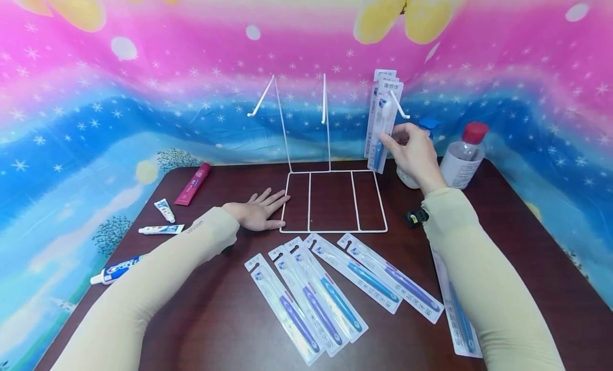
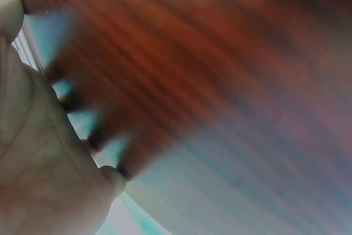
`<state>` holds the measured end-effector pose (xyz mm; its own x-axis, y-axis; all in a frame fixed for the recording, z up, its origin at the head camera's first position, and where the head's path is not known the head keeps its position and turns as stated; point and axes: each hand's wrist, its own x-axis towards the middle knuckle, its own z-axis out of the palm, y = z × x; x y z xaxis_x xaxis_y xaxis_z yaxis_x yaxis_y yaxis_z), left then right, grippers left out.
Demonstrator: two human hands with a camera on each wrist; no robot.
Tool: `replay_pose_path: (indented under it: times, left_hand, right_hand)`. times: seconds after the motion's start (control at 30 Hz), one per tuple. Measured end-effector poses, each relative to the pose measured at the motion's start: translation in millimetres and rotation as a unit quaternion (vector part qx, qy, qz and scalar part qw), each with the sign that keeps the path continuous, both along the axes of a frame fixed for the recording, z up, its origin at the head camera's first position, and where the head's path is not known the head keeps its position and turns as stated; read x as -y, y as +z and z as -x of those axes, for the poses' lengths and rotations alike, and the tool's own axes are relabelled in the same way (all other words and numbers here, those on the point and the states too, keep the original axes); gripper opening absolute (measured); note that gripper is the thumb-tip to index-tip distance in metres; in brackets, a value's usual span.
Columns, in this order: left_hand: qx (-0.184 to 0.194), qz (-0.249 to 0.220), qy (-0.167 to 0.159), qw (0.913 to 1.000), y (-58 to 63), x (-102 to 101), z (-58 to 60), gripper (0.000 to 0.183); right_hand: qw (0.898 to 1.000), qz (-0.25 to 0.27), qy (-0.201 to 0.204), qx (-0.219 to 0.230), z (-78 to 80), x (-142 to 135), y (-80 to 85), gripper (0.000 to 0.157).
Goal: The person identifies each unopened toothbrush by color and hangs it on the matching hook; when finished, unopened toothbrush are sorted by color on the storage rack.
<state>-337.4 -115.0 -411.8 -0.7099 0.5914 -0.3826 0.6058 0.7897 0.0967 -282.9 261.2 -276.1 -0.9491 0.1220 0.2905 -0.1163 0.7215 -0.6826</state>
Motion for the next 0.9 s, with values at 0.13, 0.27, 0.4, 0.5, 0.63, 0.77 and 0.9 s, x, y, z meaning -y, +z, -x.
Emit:
replay_pose_path:
  times: [0.13, 0.27, 0.4, 0.5, 0.63, 0.77, 0.9]
  left_hand:
    - [-0.002, 0.017, 0.001, 0.9999, 2.5, -2.1, -3.7, 0.082]
    - [-0.004, 0.015, 0.001, 0.9999, 1.4, -4.1, -2.0, 0.083]
    - [-0.008, 0.014, 0.006, 0.9999, -1.4, -5.3, 4.6, 0.084]
    - [-0.006, 0.018, 0.006, 0.9998, -3.7, -4.1, 8.8, 0.085]
    - [-0.001, 0.018, 0.004, 0.9998, -5.2, -2.3, 10.5, 0.085]
    - [0.0, 0.017, 0.006, 0.9998, -6.1, -1.4, 10.4, 0.084]
    - [-0.005, 0.014, 0.003, 0.9999, -6.7, -1.4, 9.4, 0.084]
  right_hand:
    - [1.0, -0.014, -0.009, 0.016, -16.8, -14.0, 2.4, 0.062]
    - [0.994, -0.089, 0.003, 0.063, -46.9, -37.5, -1.9, 0.067]
    - [0.974, -0.167, 0.029, 0.147, -84.1, -62.9, -22.7, 0.079]
    - [0.958, -0.208, 0.04, 0.195, -109.8, -78.0, -47.2, 0.087]
    - [0.938, -0.248, 0.045, 0.236, -138.0, -88.0, -76.4, 0.094]
    - [0.918, -0.269, 0.045, 0.287, -159.5, -86.0, -93.9, 0.109]
    - [0.913, -0.271, 0.032, 0.304, -172.4, -82.5, -103.1, 0.117]
